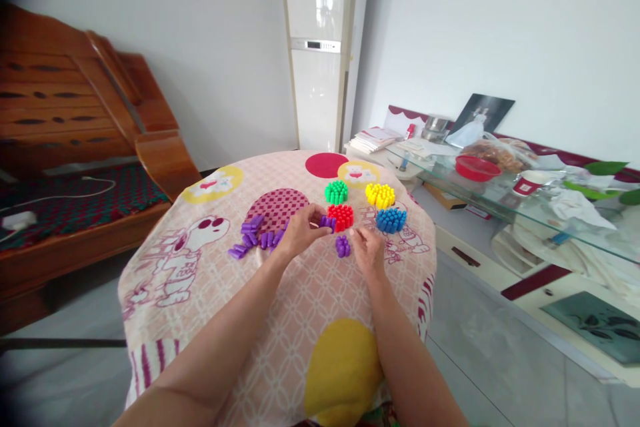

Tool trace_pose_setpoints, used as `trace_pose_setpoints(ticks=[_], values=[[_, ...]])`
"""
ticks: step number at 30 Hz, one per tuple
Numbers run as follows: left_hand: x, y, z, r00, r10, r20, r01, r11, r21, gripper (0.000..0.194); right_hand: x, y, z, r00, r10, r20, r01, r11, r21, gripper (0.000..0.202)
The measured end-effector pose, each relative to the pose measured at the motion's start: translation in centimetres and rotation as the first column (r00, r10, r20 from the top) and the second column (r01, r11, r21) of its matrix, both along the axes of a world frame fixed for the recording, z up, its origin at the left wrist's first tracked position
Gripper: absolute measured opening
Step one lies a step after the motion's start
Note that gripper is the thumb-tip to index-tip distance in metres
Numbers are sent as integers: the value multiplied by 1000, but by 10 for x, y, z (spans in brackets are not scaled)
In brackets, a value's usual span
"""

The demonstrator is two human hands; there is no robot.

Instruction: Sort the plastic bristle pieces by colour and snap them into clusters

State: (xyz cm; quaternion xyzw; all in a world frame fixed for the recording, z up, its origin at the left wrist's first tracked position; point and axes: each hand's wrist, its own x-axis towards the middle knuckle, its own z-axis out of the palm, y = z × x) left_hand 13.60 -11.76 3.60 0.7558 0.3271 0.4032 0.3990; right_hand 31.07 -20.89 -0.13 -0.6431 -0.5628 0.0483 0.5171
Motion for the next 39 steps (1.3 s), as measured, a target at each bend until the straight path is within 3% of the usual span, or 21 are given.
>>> trace_pose_setpoints(ticks=[5, 13, 22, 28, 33, 39], values=[[12, -12, -2, 996, 73, 46, -76, 994, 79, 23, -1, -1, -3, 993, 39, -108, -31, 997, 73, 32], [29, -30, -3, 998, -64, 28, 57, 977, 204, 20, 0, 1, -4, 991, 82, -106, -64, 984, 166, 34], [28, -27, -4, 977, -210, -37, 208, 895, 395, 39, 5, -2, -1, 983, 53, -177, -33, 993, 116, 38], [3, -1, -4, 999, -41, -6, 42, 972, 232, 42, 18, -3, -6, 957, 62, -282, -73, 997, -29, 36], [-10, 14, -13, 973, -85, -215, 83, 996, -20, 39, 25, -6, -8, 947, 62, -316, -111, 984, -140, 32], [-17, 19, -15, 971, 4, -239, -14, 999, -38, 40, 22, -6, -5, 908, 127, -399, -217, 957, -191, 35]])
